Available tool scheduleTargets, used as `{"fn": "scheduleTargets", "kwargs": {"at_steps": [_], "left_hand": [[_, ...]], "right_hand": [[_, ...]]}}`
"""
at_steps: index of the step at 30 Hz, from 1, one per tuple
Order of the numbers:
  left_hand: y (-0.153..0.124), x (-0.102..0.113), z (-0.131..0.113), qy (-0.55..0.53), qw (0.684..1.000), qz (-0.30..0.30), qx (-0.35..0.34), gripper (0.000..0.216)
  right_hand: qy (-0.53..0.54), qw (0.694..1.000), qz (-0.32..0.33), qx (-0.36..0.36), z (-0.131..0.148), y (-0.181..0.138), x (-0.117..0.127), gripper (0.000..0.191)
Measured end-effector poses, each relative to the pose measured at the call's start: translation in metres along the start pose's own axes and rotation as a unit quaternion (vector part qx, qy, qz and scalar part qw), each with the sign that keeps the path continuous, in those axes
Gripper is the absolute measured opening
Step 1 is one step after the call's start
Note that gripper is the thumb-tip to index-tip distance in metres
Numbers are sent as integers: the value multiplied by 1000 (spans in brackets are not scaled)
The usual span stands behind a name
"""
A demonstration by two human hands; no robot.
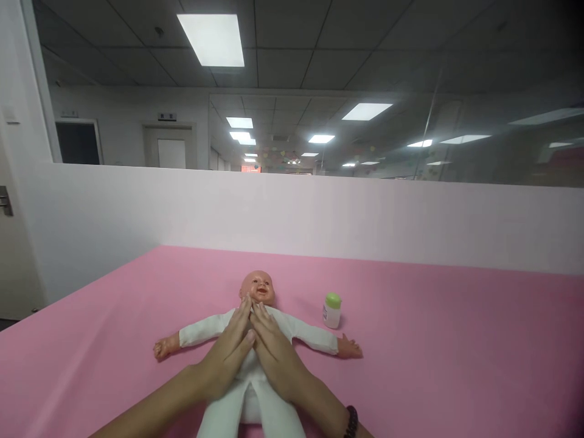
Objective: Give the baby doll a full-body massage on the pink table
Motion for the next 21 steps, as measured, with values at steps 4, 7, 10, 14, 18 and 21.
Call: {"fn": "scheduleTargets", "kwargs": {"at_steps": [4,7,10,14,18,21], "left_hand": [[-2,1,8,26,999,26,2,65],[1,1,16,25,999,26,27,67],[4,-1,23,38,998,35,44,68],[5,-5,26,78,995,47,44,68],[4,-7,24,96,992,59,52,73],[3,-8,23,102,991,66,60,74]], "right_hand": [[-37,999,1,-14,-8,0,-1,59],[-62,998,16,-22,-12,0,-3,60],[-66,997,28,-26,-16,-1,-4,60],[-70,995,56,-35,-21,-3,-5,61],[-67,994,82,-36,-25,-3,-6,63],[-58,994,87,-26,-27,-3,-6,63]]}}
Point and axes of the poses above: each hand's wrist, its own y-axis towards the middle knuckle, its own x-axis out of the back of the hand, z = x × y, the point moved 5 cm from there along y, towards the middle knuckle, and after that the axes turned 7 degrees about x, right-handed, at the moved point
